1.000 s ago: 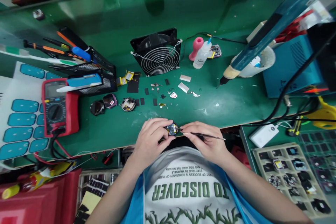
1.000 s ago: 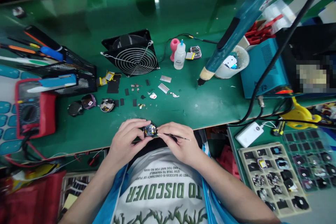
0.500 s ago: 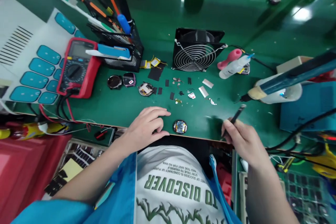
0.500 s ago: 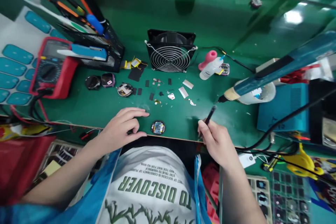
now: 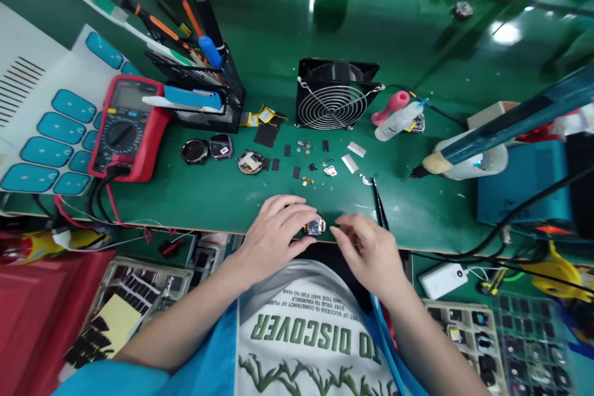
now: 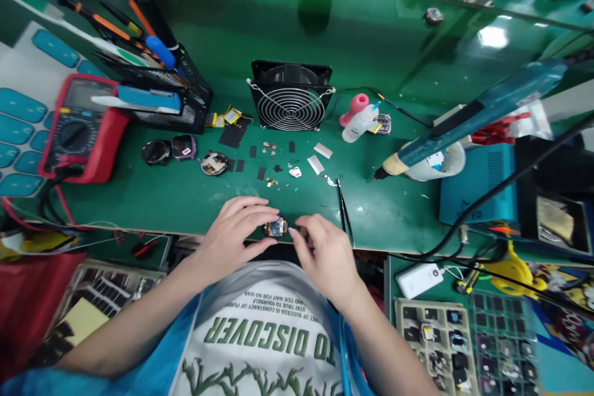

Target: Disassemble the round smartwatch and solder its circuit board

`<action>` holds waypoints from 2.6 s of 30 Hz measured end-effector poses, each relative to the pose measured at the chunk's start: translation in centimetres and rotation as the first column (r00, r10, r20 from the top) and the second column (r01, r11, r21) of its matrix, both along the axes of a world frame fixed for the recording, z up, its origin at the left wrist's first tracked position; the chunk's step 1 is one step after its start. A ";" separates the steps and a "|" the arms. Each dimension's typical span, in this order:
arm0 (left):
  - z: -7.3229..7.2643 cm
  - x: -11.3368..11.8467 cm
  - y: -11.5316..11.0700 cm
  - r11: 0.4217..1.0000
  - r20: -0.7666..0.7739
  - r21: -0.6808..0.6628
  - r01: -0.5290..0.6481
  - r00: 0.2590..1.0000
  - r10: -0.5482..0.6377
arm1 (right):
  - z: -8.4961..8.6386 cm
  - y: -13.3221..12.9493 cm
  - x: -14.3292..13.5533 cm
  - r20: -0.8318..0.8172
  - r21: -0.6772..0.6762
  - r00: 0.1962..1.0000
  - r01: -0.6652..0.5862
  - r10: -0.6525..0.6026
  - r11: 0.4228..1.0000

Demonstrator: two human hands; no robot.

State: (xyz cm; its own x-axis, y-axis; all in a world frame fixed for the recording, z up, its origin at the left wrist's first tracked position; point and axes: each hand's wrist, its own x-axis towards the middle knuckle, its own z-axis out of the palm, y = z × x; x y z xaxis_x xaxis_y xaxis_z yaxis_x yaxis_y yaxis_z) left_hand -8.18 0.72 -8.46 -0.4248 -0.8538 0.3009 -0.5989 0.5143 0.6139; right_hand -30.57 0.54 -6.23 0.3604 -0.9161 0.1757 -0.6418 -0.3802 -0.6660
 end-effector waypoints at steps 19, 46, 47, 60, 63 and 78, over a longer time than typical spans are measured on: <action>4.5 -3.0 3.1 0.732 -0.501 0.575 0.365 0.865 -0.037 | 1.9 5.7 0.9 0.709 0.511 0.643 -0.184 -0.291 0.839; 0.9 -1.0 -1.0 0.997 0.018 -0.039 0.071 0.997 -0.071 | -2.2 -1.7 -6.0 -0.429 -0.374 0.771 0.324 -0.471 0.869; 0.9 -0.9 -0.9 0.993 0.012 -0.030 0.117 0.993 -0.117 | -2.2 -1.8 -6.1 -0.442 -0.375 0.764 0.319 -0.470 0.871; 0.1 -0.8 -1.3 0.983 -0.005 -0.043 0.181 0.983 -0.181 | -1.0 -1.8 -8.0 -0.234 -0.140 0.904 0.333 -0.358 0.933; 0.2 -0.9 -1.3 0.983 0.001 -0.052 0.175 0.985 -0.175 | -0.6 -1.4 -8.3 -0.129 -0.008 0.928 0.350 -0.348 0.937; 0.4 -1.2 -1.0 0.978 0.065 -0.101 0.181 0.982 -0.175 | -0.4 -0.3 -6.6 0.432 0.155 0.870 0.188 -0.238 0.970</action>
State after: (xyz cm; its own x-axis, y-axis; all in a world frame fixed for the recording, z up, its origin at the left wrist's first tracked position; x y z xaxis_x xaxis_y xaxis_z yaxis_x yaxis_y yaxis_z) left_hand -9.37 -0.32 -8.04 -0.5856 -0.7277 0.3571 -0.5236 0.6759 0.5186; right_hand -37.20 0.28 -6.65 0.0615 -0.9836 0.1694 -0.3266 -0.1802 -0.9278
